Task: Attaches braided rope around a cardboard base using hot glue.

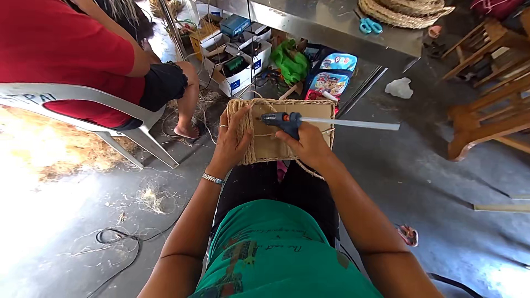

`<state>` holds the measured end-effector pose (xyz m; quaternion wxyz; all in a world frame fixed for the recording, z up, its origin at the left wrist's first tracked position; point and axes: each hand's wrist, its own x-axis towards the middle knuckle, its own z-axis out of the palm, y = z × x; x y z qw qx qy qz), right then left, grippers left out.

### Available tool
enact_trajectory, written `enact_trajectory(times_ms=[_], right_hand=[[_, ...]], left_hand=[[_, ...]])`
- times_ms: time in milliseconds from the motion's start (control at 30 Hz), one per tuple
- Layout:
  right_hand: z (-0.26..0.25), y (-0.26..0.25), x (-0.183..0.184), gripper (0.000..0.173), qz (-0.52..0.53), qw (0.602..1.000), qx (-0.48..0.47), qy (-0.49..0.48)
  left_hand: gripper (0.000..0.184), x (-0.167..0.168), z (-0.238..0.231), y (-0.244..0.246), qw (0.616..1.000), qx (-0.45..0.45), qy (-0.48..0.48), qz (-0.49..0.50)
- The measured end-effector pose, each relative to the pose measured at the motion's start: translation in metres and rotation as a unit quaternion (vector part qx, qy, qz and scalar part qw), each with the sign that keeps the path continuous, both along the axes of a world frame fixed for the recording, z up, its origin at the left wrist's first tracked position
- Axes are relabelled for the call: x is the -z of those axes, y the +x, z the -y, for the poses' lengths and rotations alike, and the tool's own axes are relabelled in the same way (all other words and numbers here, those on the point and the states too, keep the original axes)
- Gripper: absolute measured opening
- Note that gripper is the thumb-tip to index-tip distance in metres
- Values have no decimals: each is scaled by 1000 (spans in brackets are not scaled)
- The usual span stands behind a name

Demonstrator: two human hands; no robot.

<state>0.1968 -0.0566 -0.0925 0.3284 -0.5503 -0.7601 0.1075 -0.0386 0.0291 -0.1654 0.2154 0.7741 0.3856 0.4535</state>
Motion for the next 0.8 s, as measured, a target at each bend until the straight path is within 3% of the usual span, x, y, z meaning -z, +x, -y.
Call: enact_trajectory(times_ms=[200, 367, 800], right_hand=[[23, 0, 18, 40, -3, 999, -1, -49], [22, -1, 17, 38, -6, 1000, 6, -13], [33, -6, 24, 39, -35, 996, 3, -80]], left_hand=[[54, 0, -4, -2, 1000, -1, 4, 3], [54, 0, -1, 1, 1000, 0, 7, 4], [54, 1, -5, -2, 1000, -8, -1, 0]])
